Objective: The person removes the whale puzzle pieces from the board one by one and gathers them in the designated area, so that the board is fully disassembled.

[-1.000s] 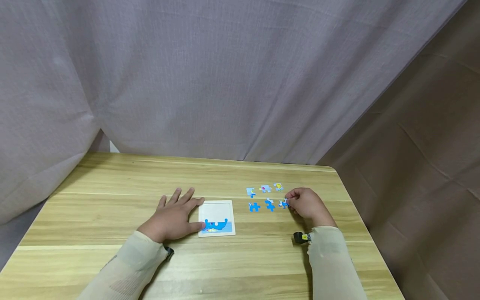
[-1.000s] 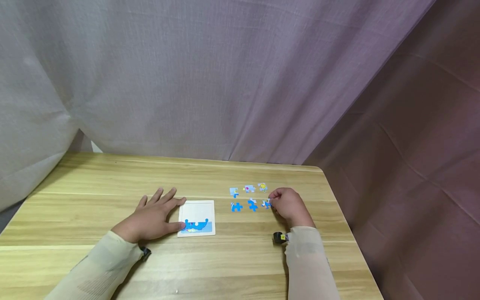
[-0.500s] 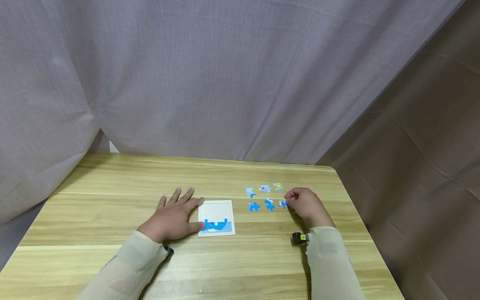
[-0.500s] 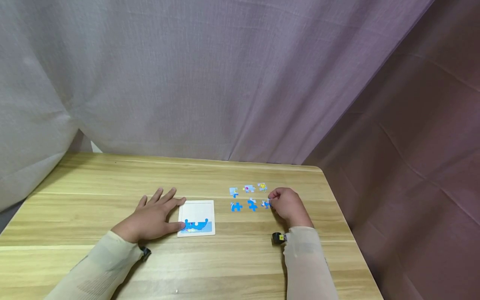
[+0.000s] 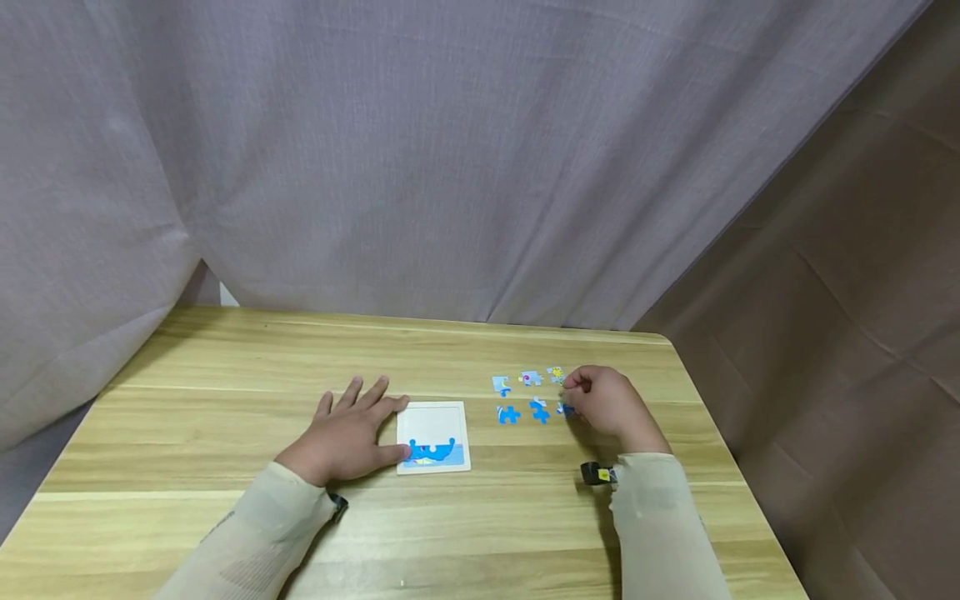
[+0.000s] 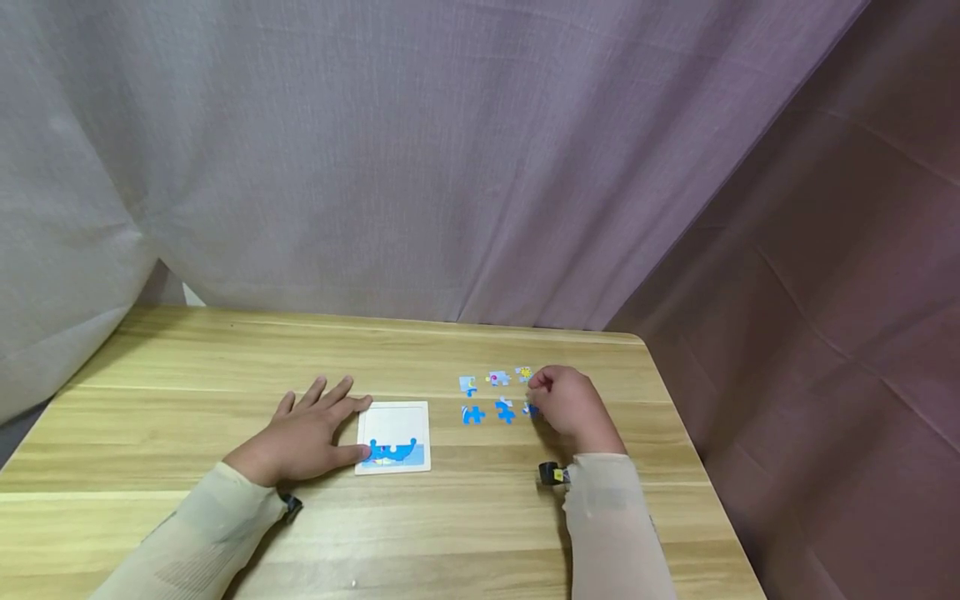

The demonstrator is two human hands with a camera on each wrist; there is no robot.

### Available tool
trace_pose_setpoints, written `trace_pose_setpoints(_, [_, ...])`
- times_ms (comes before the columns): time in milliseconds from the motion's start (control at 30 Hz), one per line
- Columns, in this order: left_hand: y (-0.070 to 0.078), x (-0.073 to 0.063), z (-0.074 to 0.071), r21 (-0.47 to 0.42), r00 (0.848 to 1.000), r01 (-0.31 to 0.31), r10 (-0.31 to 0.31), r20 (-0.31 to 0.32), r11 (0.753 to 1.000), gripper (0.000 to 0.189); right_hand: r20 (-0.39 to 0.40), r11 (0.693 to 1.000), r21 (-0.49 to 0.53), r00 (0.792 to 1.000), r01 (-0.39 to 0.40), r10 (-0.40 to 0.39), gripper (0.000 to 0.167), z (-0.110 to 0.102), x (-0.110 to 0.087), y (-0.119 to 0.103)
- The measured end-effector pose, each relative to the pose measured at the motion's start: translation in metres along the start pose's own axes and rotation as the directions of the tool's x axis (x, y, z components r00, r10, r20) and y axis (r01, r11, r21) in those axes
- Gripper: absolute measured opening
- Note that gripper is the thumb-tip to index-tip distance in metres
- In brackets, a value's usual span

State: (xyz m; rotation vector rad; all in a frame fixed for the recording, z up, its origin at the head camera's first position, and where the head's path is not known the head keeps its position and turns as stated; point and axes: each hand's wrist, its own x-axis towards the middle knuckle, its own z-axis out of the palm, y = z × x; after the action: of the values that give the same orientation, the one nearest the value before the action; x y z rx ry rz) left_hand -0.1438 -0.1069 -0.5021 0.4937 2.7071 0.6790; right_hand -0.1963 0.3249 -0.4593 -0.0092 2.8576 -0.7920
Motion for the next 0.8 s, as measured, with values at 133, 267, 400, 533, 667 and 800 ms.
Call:
trace_pose_setpoints(133, [0.000, -0.001, -0.001, -0.001, 1.000, 0.000, 0.000, 0.001, 1.000, 0.085, -0.008, 0.996, -0.055, 0.997, 0.070, -0.071, 0.017, 0.000, -0.005, -0.021])
trace_pose_setpoints(267, [0.000, -0.001, -0.002, -0.005, 1.000, -0.001, 0.001, 0.004, 1.000, 0.085, 0.006, 0.991, -0.060, 0.993, 0.117, -0.117, 0.011, 0.005, -0.011, -0.046])
trace_pose_setpoints(400, [0.001, -0.001, -0.002, -0.006, 1.000, -0.001, 0.001, 0.006, 1.000, 0.085, 0.028, 0.982, -0.074, 0.984, 0.175, -0.174, 0.008, 0.015, -0.018, -0.070])
trace_pose_setpoints(533, [0.000, -0.001, -0.002, -0.001, 1.000, -0.001, 0.001, 0.008, 1.000, 0.086, 0.055, 0.962, -0.103, 0.967, 0.252, -0.247, 0.006, 0.027, -0.023, -0.092])
trace_pose_setpoints(667, [0.000, 0.000, -0.002, 0.002, 1.000, -0.001, 0.001, 0.008, 1.000, 0.087, 0.086, 0.938, -0.118, 0.944, 0.327, -0.318, 0.004, 0.042, -0.029, -0.111])
trace_pose_setpoints(800, [0.000, 0.000, -0.002, -0.004, 1.000, 0.003, -0.003, 0.009, 1.000, 0.089, 0.138, 0.907, -0.131, 0.913, 0.401, -0.384, 0.005, 0.058, -0.035, -0.128])
